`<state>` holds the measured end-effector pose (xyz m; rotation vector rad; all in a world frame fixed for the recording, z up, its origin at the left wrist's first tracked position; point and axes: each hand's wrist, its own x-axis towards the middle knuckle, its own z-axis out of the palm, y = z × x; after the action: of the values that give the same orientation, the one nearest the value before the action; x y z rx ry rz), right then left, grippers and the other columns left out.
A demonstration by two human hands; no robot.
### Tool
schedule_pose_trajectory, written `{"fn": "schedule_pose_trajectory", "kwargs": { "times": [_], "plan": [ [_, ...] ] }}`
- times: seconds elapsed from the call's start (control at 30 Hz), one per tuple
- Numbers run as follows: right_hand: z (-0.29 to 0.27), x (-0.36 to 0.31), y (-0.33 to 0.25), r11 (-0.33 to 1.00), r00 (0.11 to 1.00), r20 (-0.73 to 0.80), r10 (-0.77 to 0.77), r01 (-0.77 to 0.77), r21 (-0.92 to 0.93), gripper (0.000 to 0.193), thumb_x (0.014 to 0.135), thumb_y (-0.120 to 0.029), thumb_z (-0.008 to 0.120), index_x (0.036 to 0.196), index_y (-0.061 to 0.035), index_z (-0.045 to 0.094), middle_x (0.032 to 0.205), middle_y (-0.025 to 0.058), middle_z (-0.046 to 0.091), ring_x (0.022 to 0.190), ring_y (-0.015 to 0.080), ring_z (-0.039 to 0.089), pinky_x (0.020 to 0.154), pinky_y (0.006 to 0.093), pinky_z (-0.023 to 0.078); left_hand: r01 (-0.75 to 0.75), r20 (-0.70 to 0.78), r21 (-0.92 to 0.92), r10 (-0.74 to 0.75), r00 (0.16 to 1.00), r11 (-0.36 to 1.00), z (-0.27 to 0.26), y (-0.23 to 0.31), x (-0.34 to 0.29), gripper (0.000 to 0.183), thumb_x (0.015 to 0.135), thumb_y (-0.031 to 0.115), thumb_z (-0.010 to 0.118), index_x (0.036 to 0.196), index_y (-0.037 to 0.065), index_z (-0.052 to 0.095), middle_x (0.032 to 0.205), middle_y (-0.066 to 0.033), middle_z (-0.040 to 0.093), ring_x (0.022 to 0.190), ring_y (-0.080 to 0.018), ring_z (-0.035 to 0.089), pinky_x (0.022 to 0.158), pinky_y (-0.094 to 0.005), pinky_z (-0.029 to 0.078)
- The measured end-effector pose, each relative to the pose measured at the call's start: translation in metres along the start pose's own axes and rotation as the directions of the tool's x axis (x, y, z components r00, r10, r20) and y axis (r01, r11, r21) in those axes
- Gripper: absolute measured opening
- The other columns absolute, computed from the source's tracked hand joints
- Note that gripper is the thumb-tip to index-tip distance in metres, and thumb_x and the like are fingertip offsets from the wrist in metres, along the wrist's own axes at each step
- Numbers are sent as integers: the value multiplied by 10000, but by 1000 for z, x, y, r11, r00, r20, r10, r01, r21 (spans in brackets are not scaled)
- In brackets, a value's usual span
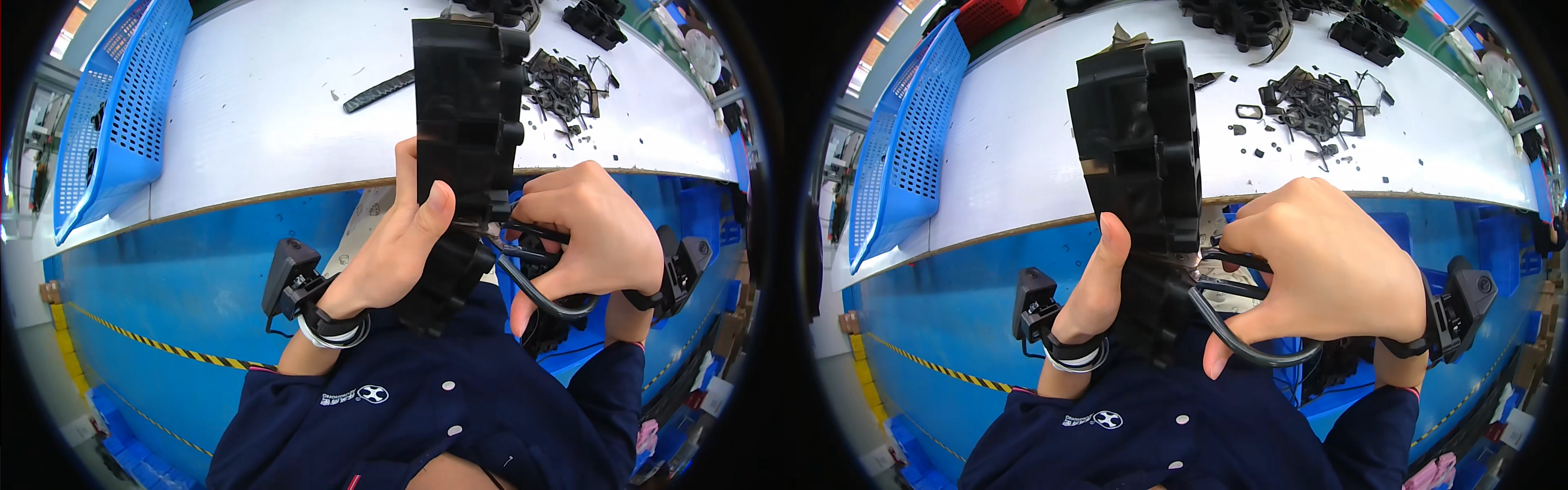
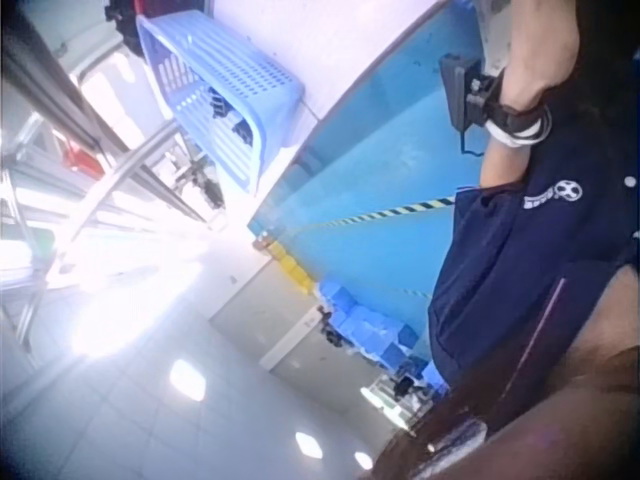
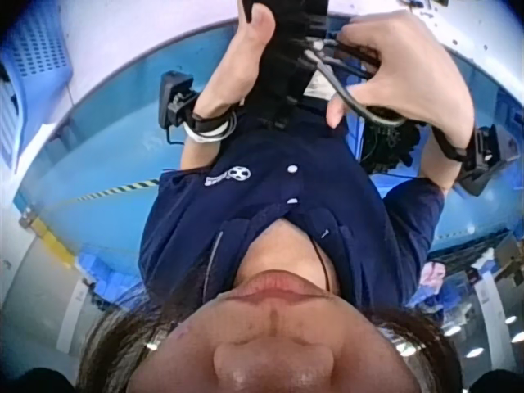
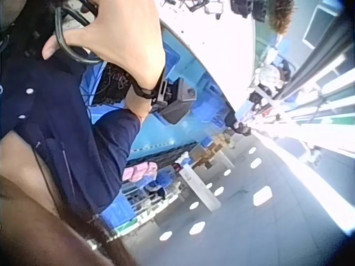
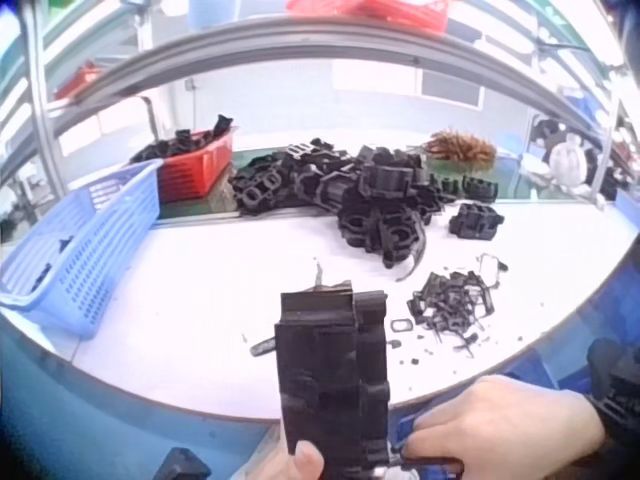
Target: Manually clean and inspect small plastic molded parts and assemble them into a larger plastic housing component.
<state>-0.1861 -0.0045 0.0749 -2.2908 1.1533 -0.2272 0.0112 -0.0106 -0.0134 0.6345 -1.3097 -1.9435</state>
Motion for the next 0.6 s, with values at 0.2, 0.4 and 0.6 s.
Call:
{"fn": "schedule_pose_trajectory", "kwargs": {
  "times": [0.2, 0.4, 0.6],
  "plan": [
    [3, 0, 1, 1000, 999, -49, 4, -5, -25, 544, 440, -424, 835, 644, 16, 587, 484, 43, 390, 433, 169, 444, 403, 276, 297, 7, 18, -28, -7, 1000, 1000, 0, 1, -1, 635, 903, 555, 224, 1158, -5, 384, 1057, -98, 507, 949, -148, 495, 826, -266, 392],
    [2, -8, 11, 999, 994, -104, 30, -26, 35, 453, 446, -335, 843, 677, -10, 628, 499, 30, 415, 424, 151, 422, 406, 264, 278, 29, 96, -292, -1, 995, 956, -12, -3, -6, 666, 916, 561, 220, 1104, -7, 514, 996, -69, 569, 897, -131, 532, 802, -250, 419],
    [-13, -60, 74, 897, 694, -568, 442, -331, 293, 142, 778, 41, 504, 895, 83, 574, 761, 15, 525, 649, 74, 540, 588, 186, 416, -131, -62, -38, 129, 990, 991, -45, 43, -10, 803, 817, 708, 217, 920, -9, 563, 729, -43, 582, 642, -121, 564, 600, -230, 457]
  ]
}}
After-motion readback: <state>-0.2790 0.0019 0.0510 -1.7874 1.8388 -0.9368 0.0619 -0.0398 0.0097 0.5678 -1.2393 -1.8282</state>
